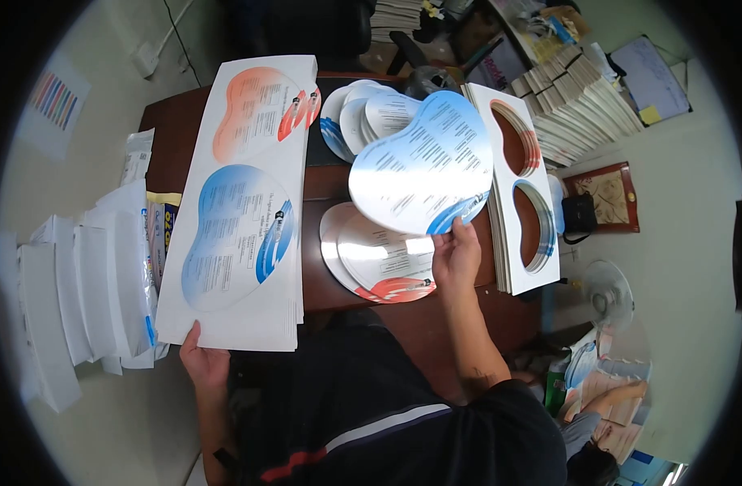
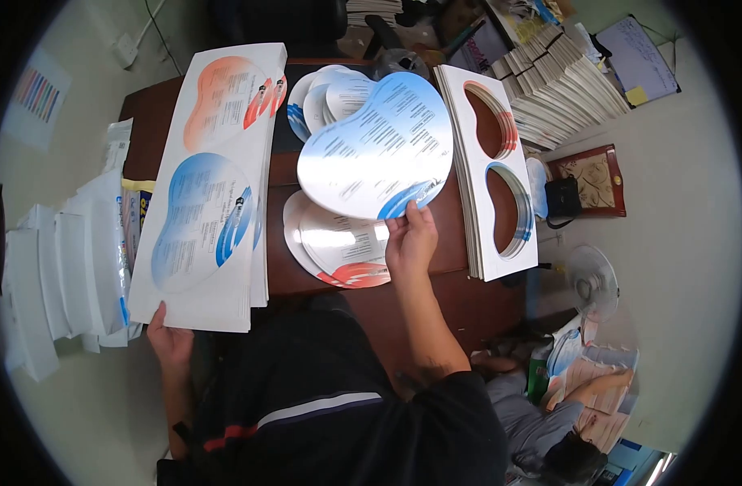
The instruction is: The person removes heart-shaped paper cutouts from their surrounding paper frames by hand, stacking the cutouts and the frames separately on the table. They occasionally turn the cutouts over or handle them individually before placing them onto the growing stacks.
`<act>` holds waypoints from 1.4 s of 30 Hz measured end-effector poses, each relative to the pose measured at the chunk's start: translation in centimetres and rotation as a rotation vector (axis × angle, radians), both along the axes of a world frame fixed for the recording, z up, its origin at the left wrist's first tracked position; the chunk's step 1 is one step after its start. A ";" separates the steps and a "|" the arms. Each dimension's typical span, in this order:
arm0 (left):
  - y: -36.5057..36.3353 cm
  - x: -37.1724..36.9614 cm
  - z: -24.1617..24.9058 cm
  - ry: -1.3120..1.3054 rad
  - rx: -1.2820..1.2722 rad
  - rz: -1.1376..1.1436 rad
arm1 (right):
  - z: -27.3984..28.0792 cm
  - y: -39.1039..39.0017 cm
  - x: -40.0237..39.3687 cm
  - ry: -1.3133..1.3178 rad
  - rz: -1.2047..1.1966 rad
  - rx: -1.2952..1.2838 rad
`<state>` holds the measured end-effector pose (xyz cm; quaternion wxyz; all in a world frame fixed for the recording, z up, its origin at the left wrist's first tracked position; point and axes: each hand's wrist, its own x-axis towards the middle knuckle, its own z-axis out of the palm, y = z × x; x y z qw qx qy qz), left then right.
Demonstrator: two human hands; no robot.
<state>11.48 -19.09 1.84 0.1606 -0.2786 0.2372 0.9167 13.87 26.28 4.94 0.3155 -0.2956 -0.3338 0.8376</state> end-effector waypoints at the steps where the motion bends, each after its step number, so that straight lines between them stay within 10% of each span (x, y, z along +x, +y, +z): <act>1: -0.1 0.2 -0.5 -0.029 -0.006 0.013 | -0.1 0.2 -1.2 0.017 -0.039 -0.044; 8: 1.8 0.7 -1.4 -0.132 -0.137 0.077 | -3.0 1.7 -9.9 -0.057 -0.020 -0.100; 14: 2.7 0.4 -2.2 -0.066 -0.217 0.051 | -4.9 -4.8 -5.3 -0.394 0.825 0.010; 16: 2.6 0.5 -2.3 -0.072 -0.260 0.046 | -3.8 -10.6 -5.1 -0.603 0.837 0.245; 20: 2.5 0.2 -0.8 -0.054 -0.229 0.075 | -4.2 -16.4 -6.4 -0.564 1.034 -0.078; 42: 2.7 0.8 -5.0 -0.004 -0.057 0.201 | -7.8 -20.3 -6.1 -0.294 0.888 -0.638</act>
